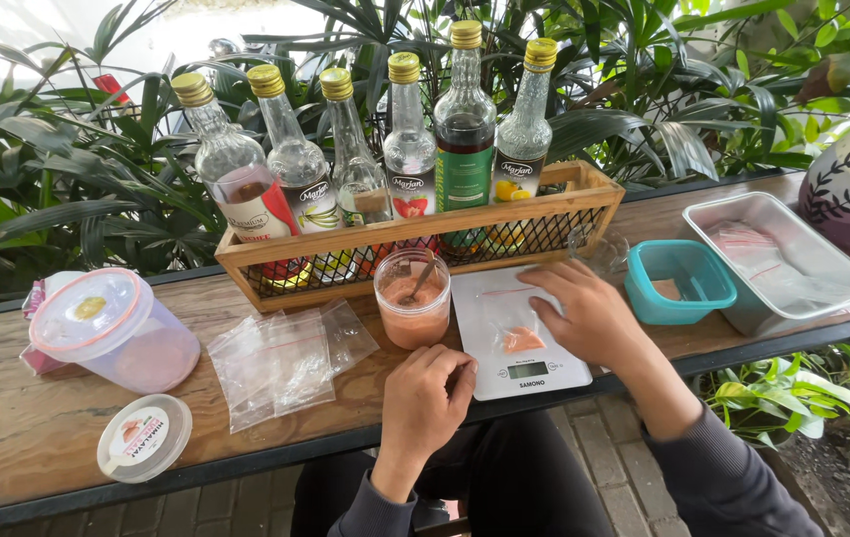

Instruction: The person prepares beverage ingredients by using a spoon to scoop a pink powder from a plastic cup into small plastic bags, then weighing each bag on a digital scale and placing them into a blue container.

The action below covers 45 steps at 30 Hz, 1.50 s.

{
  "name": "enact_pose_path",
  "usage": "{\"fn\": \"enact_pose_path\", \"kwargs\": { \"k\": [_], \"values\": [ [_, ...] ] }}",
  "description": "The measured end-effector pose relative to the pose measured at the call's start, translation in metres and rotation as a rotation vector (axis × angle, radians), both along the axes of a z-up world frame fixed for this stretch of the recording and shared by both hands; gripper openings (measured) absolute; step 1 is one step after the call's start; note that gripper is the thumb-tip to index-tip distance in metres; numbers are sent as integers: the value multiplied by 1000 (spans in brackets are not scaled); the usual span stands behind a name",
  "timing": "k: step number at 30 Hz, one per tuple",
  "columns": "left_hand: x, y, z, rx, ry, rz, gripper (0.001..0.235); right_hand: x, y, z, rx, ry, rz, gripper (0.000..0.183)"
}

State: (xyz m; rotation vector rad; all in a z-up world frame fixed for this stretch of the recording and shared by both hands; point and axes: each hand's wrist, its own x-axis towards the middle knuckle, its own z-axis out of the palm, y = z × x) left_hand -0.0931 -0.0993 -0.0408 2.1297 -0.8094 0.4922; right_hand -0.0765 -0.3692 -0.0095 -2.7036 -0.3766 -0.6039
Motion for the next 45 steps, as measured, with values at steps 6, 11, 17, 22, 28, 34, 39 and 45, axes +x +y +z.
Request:
{"fn": "enact_pose_path", "kwargs": {
  "k": [6,11,17,22,28,34,39,45],
  "values": [
    [0,0,0,-5,26,-3,16,33,21,9,-182,387,-71,64],
    [3,-5,4,-48,-32,-41,12,48,11,-4,-173,424,-122,58],
    [18,-42,21,113,-178,-91,25,47,6,-9,-70,428,-103,25],
    [44,-79,19,444,-211,75,54,38,-3,-15,5,315,-78,16],
    [58,-79,32,479,-164,-48,33,8,-14,11,163,224,-10,6],
    [51,-90,88,229,45,-215,15,-37,-30,77,299,80,109,6],
    [48,-134,157,188,-93,-427,16,-66,-70,133,266,73,-34,8],
    [76,-234,166,330,96,-435,16,-72,-140,156,240,153,-244,9]
  ]
}}
